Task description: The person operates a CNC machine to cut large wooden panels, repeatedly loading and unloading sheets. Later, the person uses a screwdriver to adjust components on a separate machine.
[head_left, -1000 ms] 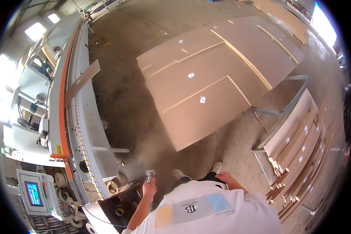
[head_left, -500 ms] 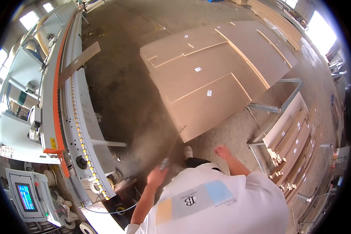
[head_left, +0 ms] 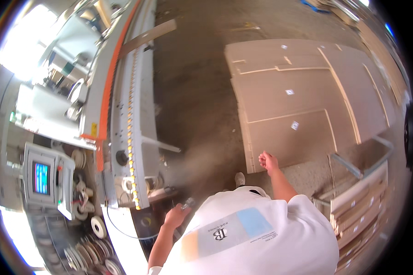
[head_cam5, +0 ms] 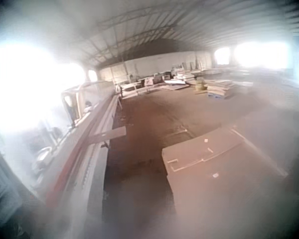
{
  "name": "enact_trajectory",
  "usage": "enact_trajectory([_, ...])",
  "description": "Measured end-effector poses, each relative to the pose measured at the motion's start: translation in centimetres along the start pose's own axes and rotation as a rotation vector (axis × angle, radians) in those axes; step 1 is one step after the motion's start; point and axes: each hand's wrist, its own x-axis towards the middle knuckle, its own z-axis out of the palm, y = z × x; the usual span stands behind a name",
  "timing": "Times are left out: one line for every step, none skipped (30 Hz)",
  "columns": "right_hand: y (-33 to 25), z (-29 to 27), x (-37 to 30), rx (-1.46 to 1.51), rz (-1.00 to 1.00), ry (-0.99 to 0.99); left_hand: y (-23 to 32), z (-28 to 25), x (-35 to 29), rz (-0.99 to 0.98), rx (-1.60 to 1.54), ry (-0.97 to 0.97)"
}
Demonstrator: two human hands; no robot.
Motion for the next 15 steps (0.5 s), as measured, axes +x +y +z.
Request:
enact_trajectory([-0.3,1.8,1.3,0.043,-0.003,-0.048,0.5,-0.9,-1.8,-0.010,0.005,-0.056])
enact_trajectory([-0.6,3.5,2.6,0.081,0.000,-0.097,1.2,-1.9,-3.4,-0.005,0.010,-0.083])
enact_trajectory([-0.7,5.5,3.9,0.113,0.008,-0.154,0.3,-1.7,-3.8,-0.001,0.029,-0.071])
enact_trajectory([-0.6,6.2,5.9,0.197,-0.013,-0.244,-1.0,-1.2,-3.9,0.010,0.048,-0.056])
enact_trajectory([-1.2,7.8,6.6,0.177,-0.010,-0.278,-2.3,-0.9,-4.5,0.007,0.057,-0.035])
enact_trajectory([-2.1,9.6,6.8,0.152,-0.009,-0.321,-3.2,-1.5,-5.5,-0.009,0.055,-0.013])
enact_trajectory([-3.5,11.4,6.7,0.129,-0.014,-0.357,-4.4,-2.5,-6.3,-0.011,0.085,0.015])
enact_trajectory([-4.4,13.2,6.2,0.047,-0.012,-0.383,-6.4,-3.0,-6.9,-0.044,0.109,0.091])
enact_trajectory([-5.0,14.5,5.7,-0.032,-0.018,-0.398,-8.7,-3.8,-7.7,-0.046,0.090,0.239])
enact_trajectory([-5.4,15.5,5.6,-0.105,-0.002,-0.432,-11.1,-4.5,-8.0,-0.058,0.108,0.374])
enact_trajectory([-5.1,16.9,5.3,-0.178,0.021,-0.472,-14.0,-4.6,-8.7,-0.106,0.189,0.500])
enact_trajectory([-4.6,17.9,4.9,-0.272,0.021,-0.486,-17.8,-4.8,-8.8,-0.126,0.220,0.576])
enact_trajectory([-4.2,18.6,4.6,-0.363,0.014,-0.494,-20.5,-5.2,-8.9,-0.204,0.242,0.681])
enact_trajectory([-3.3,19.5,4.3,-0.449,0.026,-0.468,-23.2,-6.3,-9.3,-0.242,0.303,0.791])
enact_trajectory([-2.3,20.0,3.8,-0.531,0.031,-0.430,-25.8,-7.8,-9.4,-0.334,0.410,0.789])
